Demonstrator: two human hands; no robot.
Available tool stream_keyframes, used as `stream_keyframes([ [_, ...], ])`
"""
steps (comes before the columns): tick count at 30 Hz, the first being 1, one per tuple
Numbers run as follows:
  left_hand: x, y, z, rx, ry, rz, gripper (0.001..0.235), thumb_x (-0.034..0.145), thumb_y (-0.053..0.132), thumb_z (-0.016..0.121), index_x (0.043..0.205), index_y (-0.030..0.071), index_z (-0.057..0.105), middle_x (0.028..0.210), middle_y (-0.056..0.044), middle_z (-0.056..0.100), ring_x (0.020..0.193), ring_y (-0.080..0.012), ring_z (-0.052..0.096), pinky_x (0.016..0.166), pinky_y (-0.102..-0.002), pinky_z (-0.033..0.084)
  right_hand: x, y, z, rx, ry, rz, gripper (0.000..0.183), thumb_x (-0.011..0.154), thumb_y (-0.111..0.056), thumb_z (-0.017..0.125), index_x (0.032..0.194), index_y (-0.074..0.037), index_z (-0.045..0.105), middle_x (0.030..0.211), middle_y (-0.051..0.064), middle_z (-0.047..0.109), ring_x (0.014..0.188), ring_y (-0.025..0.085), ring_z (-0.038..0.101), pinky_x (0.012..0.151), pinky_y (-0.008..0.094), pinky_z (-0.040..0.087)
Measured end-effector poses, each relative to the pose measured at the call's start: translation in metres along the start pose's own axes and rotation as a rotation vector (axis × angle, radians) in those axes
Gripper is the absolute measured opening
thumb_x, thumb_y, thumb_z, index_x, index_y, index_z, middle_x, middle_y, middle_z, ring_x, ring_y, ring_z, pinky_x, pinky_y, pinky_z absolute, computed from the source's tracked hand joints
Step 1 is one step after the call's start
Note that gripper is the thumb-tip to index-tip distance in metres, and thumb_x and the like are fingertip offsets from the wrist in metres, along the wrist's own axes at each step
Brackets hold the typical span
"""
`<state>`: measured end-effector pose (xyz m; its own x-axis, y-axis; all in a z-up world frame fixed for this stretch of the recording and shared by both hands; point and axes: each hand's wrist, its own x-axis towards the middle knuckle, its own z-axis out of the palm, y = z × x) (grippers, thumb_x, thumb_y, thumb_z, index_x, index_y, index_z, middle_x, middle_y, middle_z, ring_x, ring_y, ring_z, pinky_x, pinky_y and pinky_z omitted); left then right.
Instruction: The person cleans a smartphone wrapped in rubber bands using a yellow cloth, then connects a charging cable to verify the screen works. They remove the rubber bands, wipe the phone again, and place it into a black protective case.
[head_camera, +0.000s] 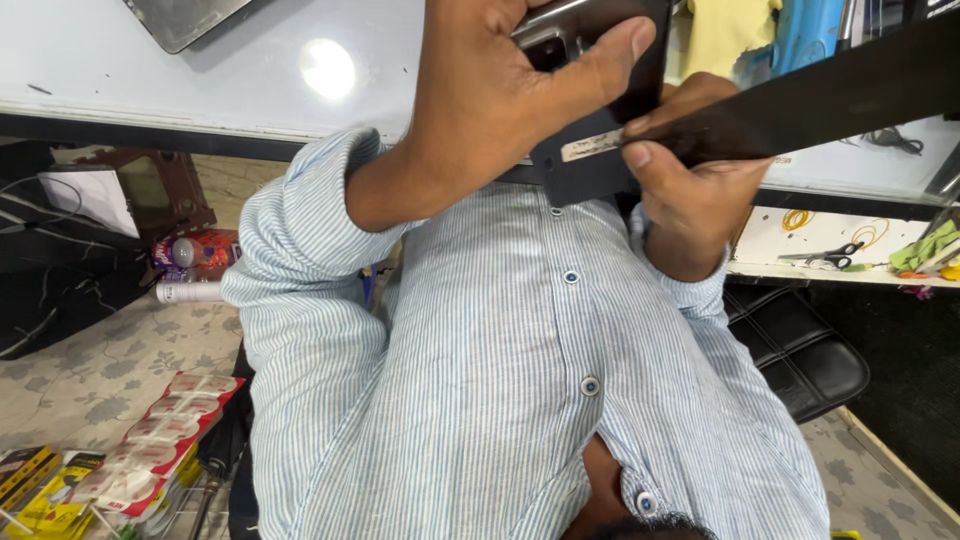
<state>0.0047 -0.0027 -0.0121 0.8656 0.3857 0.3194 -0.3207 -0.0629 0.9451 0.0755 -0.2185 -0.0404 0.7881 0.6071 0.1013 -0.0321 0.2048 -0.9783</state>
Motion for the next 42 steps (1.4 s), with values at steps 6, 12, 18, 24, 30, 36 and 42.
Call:
stream_keyframes([
  [6,-0.004,0.004,0.004,0.015,0.025,-0.158,0.017,0.094,0.008,0.084,0.102,0.001,0.071,0.085,-0.008,0.076,0.072,-0.0152,0.074,0.065,-0.024,0.058,-0.007,0.028,0.003,0.152,0.237,-0.024,0.024,0.094,0.012,0.079,0.111,0.003,0.065,0.094,0.011,0.065,0.076,0.013,0.061,0.069,0.023,0.048],
  [12,-0.013,0.010,0.009,0.039,0.000,-0.058,0.032,0.100,0.009,0.083,0.124,0.003,0.063,0.104,-0.008,0.076,0.095,-0.0136,0.079,0.079,-0.022,0.063,-0.003,0.035,-0.002,0.308,0.323,-0.005,0.033,0.087,0.010,0.077,0.113,-0.003,0.061,0.096,0.010,0.066,0.084,0.014,0.066,0.074,0.022,0.057],
  [18,-0.016,0.011,0.012,0.180,0.011,0.063,0.048,0.108,0.013,0.084,0.144,0.006,0.053,0.121,-0.010,0.071,0.107,-0.0164,0.077,0.090,-0.023,0.066,0.001,0.038,-0.008,0.454,0.323,0.158,0.033,0.083,0.012,0.071,0.111,0.003,0.057,0.095,0.013,0.066,0.081,0.018,0.068,0.080,0.027,0.061],
  [24,-0.020,0.013,0.015,0.286,0.084,0.155,0.054,0.106,0.017,0.084,0.146,0.005,0.049,0.131,-0.014,0.067,0.108,-0.0185,0.075,0.087,-0.024,0.067,-0.001,0.045,-0.010,0.528,0.259,0.112,0.042,0.089,0.012,0.072,0.125,-0.001,0.055,0.101,0.013,0.067,0.082,0.015,0.068,0.078,0.024,0.061],
  [30,-0.018,0.016,0.026,0.191,0.313,0.259,0.037,0.093,0.007,0.086,0.122,0.003,0.064,0.113,-0.015,0.073,0.097,-0.0218,0.080,0.076,-0.028,0.067,-0.006,0.040,0.002,0.188,0.306,-0.249,0.021,0.099,0.004,0.069,0.118,0.001,0.062,0.102,0.010,0.061,0.083,0.017,0.063,0.081,0.026,0.059],
  [36,-0.020,0.029,0.028,0.188,0.272,0.372,0.032,0.086,0.003,0.087,0.108,-0.005,0.065,0.101,-0.026,0.073,0.101,-0.0328,0.076,0.081,-0.036,0.066,0.004,0.035,0.006,-0.108,0.252,-0.659,0.015,0.098,-0.011,0.063,0.109,-0.002,0.059,0.093,0.008,0.052,0.075,0.018,0.063,0.062,0.031,0.062],
  [42,-0.022,0.035,0.026,0.255,0.214,0.385,0.031,0.087,0.002,0.086,0.108,-0.007,0.065,0.102,-0.027,0.073,0.101,-0.0353,0.075,0.084,-0.037,0.065,0.002,0.030,0.009,-0.158,0.283,-0.661,0.015,0.098,-0.013,0.068,0.106,-0.002,0.060,0.091,0.006,0.049,0.073,0.019,0.064,0.062,0.033,0.062],
])
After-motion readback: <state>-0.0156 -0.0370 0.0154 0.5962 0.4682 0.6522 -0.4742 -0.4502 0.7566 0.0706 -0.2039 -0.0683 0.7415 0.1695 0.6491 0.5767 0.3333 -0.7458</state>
